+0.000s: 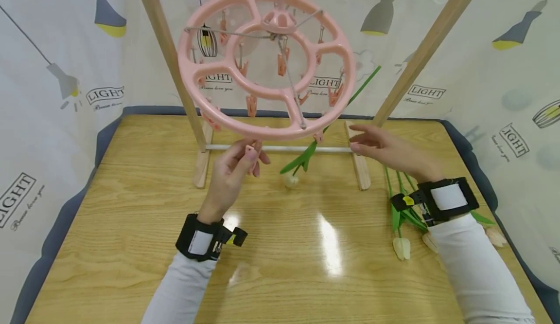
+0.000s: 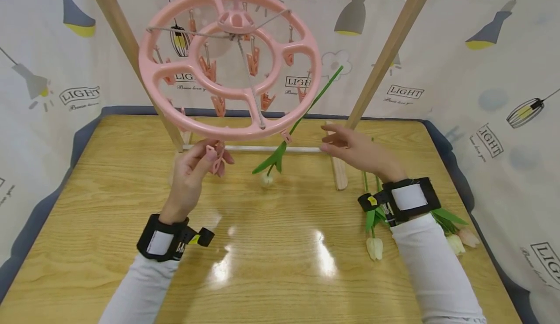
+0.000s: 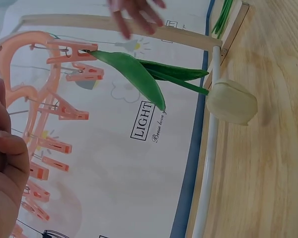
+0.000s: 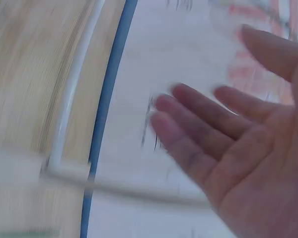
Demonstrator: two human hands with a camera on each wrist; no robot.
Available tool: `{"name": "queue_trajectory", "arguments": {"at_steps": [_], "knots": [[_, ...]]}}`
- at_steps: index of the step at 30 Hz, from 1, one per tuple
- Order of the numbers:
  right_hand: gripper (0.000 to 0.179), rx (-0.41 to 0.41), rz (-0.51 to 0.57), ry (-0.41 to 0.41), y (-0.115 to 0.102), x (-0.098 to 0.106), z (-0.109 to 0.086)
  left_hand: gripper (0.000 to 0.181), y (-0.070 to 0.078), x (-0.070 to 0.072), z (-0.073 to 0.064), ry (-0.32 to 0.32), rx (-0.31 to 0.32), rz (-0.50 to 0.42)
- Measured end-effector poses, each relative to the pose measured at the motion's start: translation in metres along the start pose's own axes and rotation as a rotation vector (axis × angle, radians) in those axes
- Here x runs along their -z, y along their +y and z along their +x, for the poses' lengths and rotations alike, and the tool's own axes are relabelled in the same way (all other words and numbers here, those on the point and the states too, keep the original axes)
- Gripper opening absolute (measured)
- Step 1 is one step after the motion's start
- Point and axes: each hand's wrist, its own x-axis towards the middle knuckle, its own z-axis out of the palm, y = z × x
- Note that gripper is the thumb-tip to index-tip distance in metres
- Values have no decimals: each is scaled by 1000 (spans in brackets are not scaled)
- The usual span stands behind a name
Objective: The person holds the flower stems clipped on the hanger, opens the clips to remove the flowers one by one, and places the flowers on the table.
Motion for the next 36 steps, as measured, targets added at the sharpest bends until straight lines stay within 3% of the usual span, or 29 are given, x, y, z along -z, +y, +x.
{"name": "queue_trajectory", "arguments": {"at_steps": [8, 15, 23, 31, 34, 36], "knots": [[61, 201, 350, 10, -38, -30, 18, 57, -2, 0, 0, 14, -1, 34], [36, 274, 547, 45, -44, -49, 24, 53, -3, -2, 0, 14, 16, 39], [33, 279, 513, 27, -48, -55, 18, 27, -2, -4, 1, 0, 78, 58], [23, 272, 479, 78, -56, -65, 13, 9, -5, -4, -2, -18, 160, 37], [23, 292, 499, 81, -59, -68, 13, 6, -7, -5, -2, -22, 194, -7], [22, 312, 504, 72, -62, -70, 13, 17, -9, -4, -2, -20, 196, -12]]}}
